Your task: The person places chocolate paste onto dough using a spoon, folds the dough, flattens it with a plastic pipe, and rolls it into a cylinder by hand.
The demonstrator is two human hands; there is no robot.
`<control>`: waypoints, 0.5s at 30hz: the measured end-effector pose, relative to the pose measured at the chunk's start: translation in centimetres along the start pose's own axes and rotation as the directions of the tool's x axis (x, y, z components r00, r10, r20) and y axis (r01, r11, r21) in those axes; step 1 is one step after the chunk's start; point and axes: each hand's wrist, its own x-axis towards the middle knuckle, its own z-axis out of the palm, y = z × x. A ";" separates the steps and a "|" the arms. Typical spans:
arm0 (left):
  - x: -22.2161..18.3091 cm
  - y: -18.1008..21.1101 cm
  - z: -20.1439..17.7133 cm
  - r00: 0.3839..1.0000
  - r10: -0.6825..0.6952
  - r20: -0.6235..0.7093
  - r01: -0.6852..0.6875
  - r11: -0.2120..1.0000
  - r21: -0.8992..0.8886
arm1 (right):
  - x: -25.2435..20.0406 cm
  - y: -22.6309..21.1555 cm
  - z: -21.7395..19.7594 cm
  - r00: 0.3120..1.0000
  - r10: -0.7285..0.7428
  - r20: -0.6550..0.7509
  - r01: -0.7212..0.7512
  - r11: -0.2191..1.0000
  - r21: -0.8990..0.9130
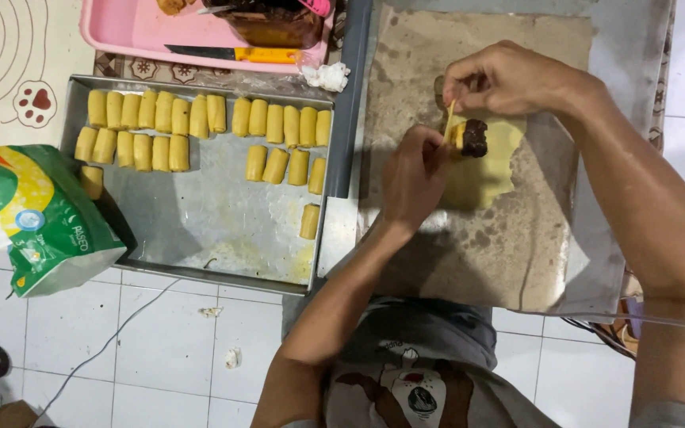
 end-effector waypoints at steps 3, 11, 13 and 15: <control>0.5 1.1 -1.5 0.968 -0.223 0.113 0.231 0.971 -0.065 | 0.6 -0.6 0.5 0.993 -0.113 -0.039 0.108 0.986 -0.129; 0.6 1.2 -2.8 0.951 -0.289 0.110 0.288 0.957 0.024 | 4.4 -1.5 1.8 0.971 -0.229 0.066 0.239 0.926 -0.293; 0.8 1.5 -3.2 0.950 -0.297 0.093 0.293 0.954 0.057 | 4.9 -1.6 1.8 0.968 -0.238 0.081 0.251 0.910 -0.329; 1.1 2.2 -3.9 0.929 -0.331 0.163 0.311 0.940 0.140 | 5.7 -1.2 2.1 0.972 -0.220 0.079 0.233 0.892 -0.386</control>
